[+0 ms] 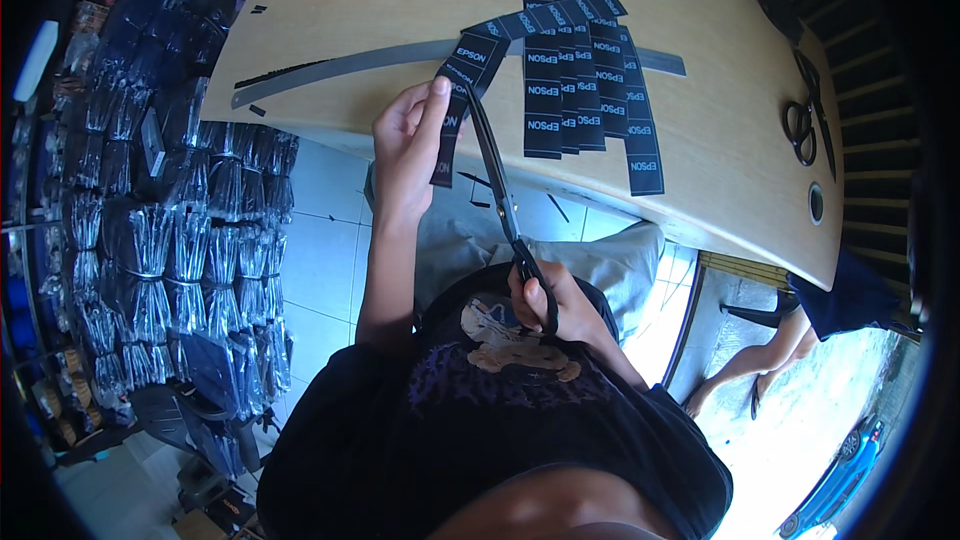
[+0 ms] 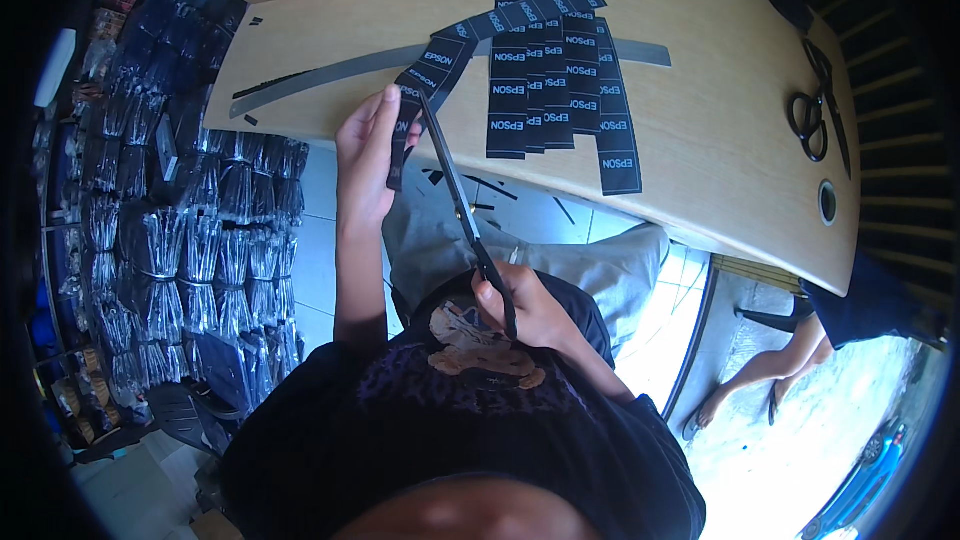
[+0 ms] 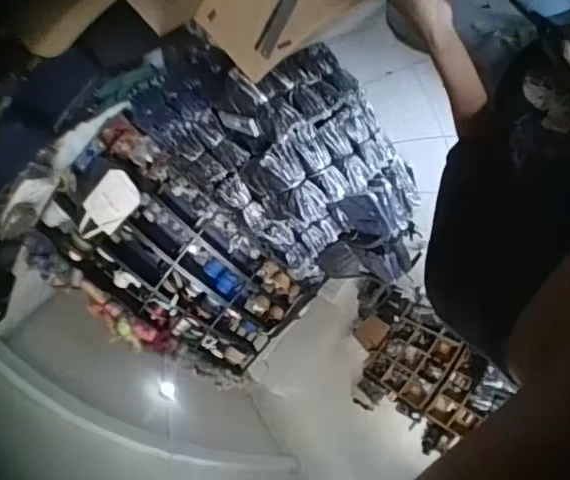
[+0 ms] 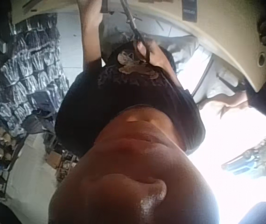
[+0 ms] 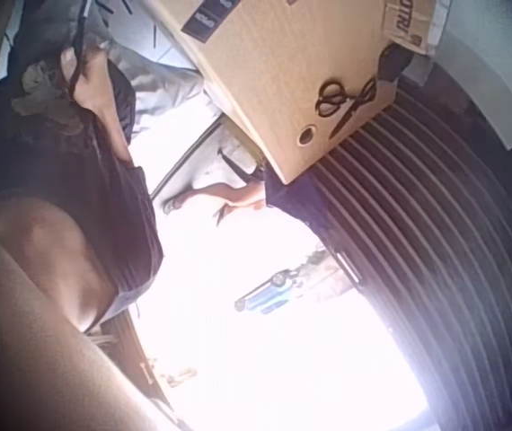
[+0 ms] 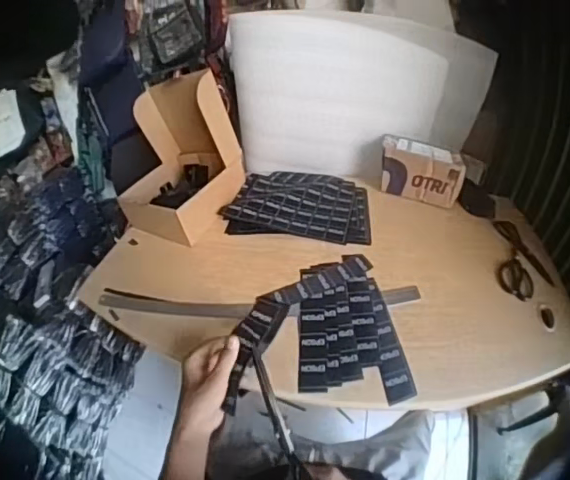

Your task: Cutting individual brand labels from a printed sheet using scissors.

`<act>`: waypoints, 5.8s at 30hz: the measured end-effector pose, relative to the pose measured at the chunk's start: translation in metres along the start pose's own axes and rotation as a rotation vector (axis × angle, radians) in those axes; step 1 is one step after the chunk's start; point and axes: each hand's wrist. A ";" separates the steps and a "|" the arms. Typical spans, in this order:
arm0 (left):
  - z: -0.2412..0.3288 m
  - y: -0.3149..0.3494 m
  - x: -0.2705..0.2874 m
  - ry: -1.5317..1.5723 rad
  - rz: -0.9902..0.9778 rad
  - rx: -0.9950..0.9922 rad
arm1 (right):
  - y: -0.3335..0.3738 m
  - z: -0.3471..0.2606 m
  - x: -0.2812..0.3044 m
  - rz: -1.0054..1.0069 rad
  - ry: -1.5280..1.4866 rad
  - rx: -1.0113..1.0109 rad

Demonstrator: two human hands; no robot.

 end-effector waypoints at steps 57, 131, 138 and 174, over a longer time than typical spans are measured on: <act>0.023 0.038 -0.016 -0.149 -0.354 -0.263 | 0.040 -0.015 0.044 -0.247 0.114 0.080; 0.011 0.056 -0.036 -0.333 -0.242 -0.445 | -0.006 -0.031 0.022 0.042 0.169 0.247; 0.015 0.057 -0.042 -0.284 -0.255 -0.437 | -0.006 -0.031 0.020 0.031 0.127 0.190; 0.023 0.049 -0.043 -0.350 -0.253 -0.359 | -0.012 -0.019 0.011 0.073 -0.063 0.148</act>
Point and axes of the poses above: each hand's wrist, its own y-axis away from the middle knuckle, its own x-axis out of the back of the hand, z = x × y, and after that the axes turned 2 degrees about y, right-handed
